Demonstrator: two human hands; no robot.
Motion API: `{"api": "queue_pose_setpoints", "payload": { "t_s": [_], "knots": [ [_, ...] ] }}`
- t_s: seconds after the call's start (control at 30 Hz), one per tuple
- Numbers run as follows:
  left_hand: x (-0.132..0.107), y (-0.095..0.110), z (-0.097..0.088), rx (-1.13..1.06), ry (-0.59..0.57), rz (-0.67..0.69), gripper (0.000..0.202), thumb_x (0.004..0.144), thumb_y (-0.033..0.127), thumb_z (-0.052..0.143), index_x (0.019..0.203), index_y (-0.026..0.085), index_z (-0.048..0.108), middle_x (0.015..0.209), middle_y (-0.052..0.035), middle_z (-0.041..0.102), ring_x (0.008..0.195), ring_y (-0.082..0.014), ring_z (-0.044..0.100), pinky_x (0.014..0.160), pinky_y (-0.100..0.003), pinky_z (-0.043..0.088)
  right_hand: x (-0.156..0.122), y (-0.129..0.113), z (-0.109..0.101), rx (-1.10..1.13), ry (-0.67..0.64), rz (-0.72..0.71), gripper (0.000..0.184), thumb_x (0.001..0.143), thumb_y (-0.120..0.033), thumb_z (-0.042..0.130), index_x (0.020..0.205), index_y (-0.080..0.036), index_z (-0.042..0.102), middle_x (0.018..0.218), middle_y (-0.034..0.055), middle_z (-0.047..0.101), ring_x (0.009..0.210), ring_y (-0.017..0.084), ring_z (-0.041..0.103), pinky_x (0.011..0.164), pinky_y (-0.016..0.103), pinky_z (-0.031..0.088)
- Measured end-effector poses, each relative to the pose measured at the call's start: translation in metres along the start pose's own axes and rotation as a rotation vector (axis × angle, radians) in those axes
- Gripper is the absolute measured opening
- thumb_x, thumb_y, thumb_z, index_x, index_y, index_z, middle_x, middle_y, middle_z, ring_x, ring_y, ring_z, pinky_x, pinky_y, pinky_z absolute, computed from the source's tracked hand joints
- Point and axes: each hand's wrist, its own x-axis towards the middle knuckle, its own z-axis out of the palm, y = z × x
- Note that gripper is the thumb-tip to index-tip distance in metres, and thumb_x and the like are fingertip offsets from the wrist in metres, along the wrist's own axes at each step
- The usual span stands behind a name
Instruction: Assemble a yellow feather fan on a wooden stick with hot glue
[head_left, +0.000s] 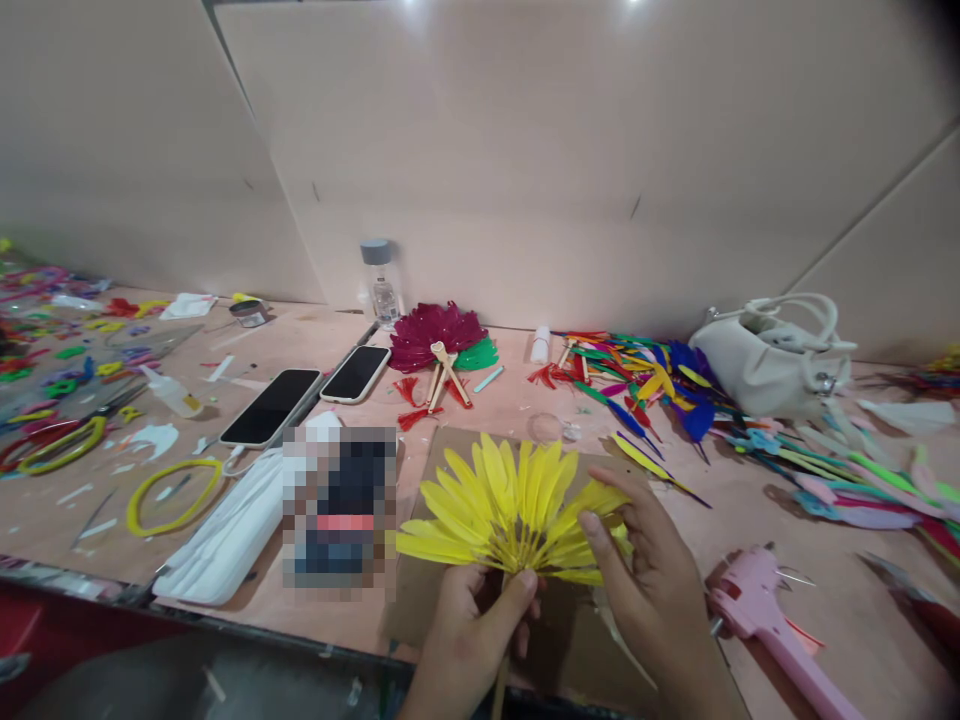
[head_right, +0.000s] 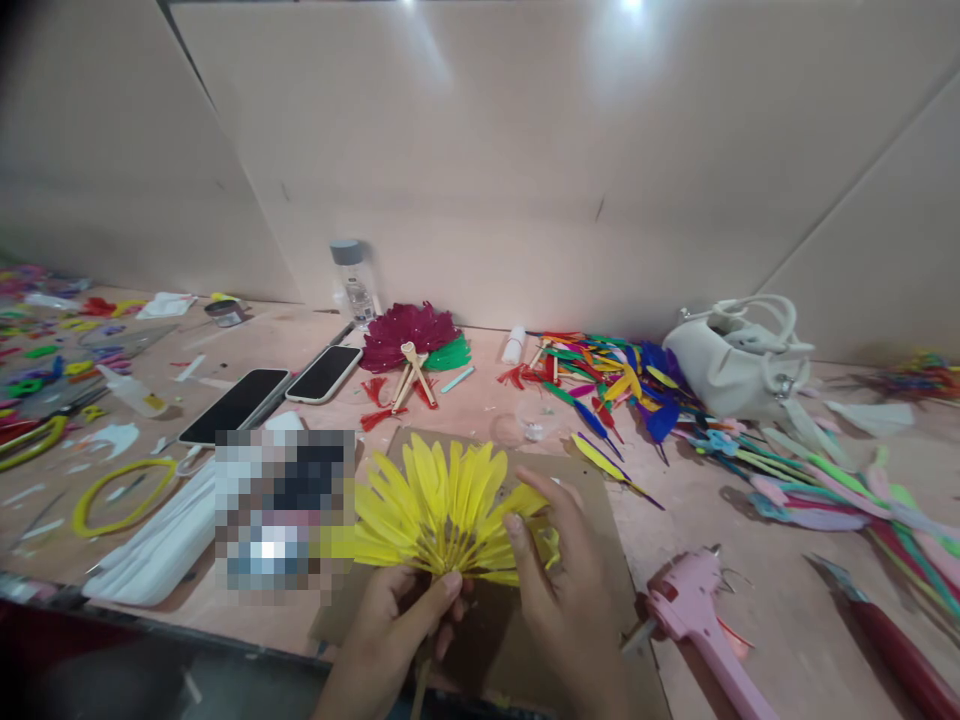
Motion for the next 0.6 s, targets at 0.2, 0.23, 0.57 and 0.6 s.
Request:
{"api": "queue_pose_setpoints", "payload": {
  "t_s": [0.2,0.23,0.57,0.6],
  "knots": [
    [-0.0005,-0.0002,-0.0015,0.054,0.004,-0.008,0.053,0.073,0.063,0.078,0.068,0.011,0.068,0.063,-0.0048,0.063,0.047,-0.0085,0.051,0.047,-0.020,0.036,0.0017,0.0019,-0.0004,-0.070,0.026,-0.079,0.031,0.101,-0.035,0.056,0.131,-0.028,0.058,0.133,0.0076,0.060,0.125,0.027,0.054,0.101,0.041,0.044],
    [-0.0002,-0.0009,-0.0014,0.055,0.007,-0.005,0.054,0.073,0.064,0.077,0.068,0.012,0.067,0.062,-0.0046,0.063,0.047,-0.0085,0.050,0.046,-0.020,0.036,0.0014,0.0022,-0.0007,-0.086,0.025,-0.088,0.031,0.100,-0.035,0.056,0.130,-0.028,0.058,0.131,0.0074,0.062,0.125,0.027,0.054,0.102,0.042,0.044],
    [0.0007,-0.0058,-0.0002,-0.022,0.004,-0.026,0.052,0.072,0.062,0.079,0.077,0.013,0.065,0.061,-0.0005,0.060,0.048,-0.0076,0.048,0.044,-0.018,0.033,0.0005,0.0003,-0.0020,-0.136,0.052,-0.092,0.033,0.099,-0.036,0.057,0.131,-0.028,0.058,0.123,0.0067,0.064,0.113,0.027,0.060,0.095,0.039,0.047],
    [0.0005,-0.0057,-0.0003,-0.024,0.003,-0.026,0.052,0.073,0.063,0.079,0.077,0.013,0.064,0.061,0.0002,0.060,0.047,-0.0073,0.048,0.044,-0.018,0.034,0.0011,0.0001,-0.0020,-0.139,0.050,-0.102,0.032,0.100,-0.036,0.057,0.131,-0.028,0.058,0.123,0.0066,0.064,0.113,0.027,0.060,0.094,0.039,0.046]
  ]
}}
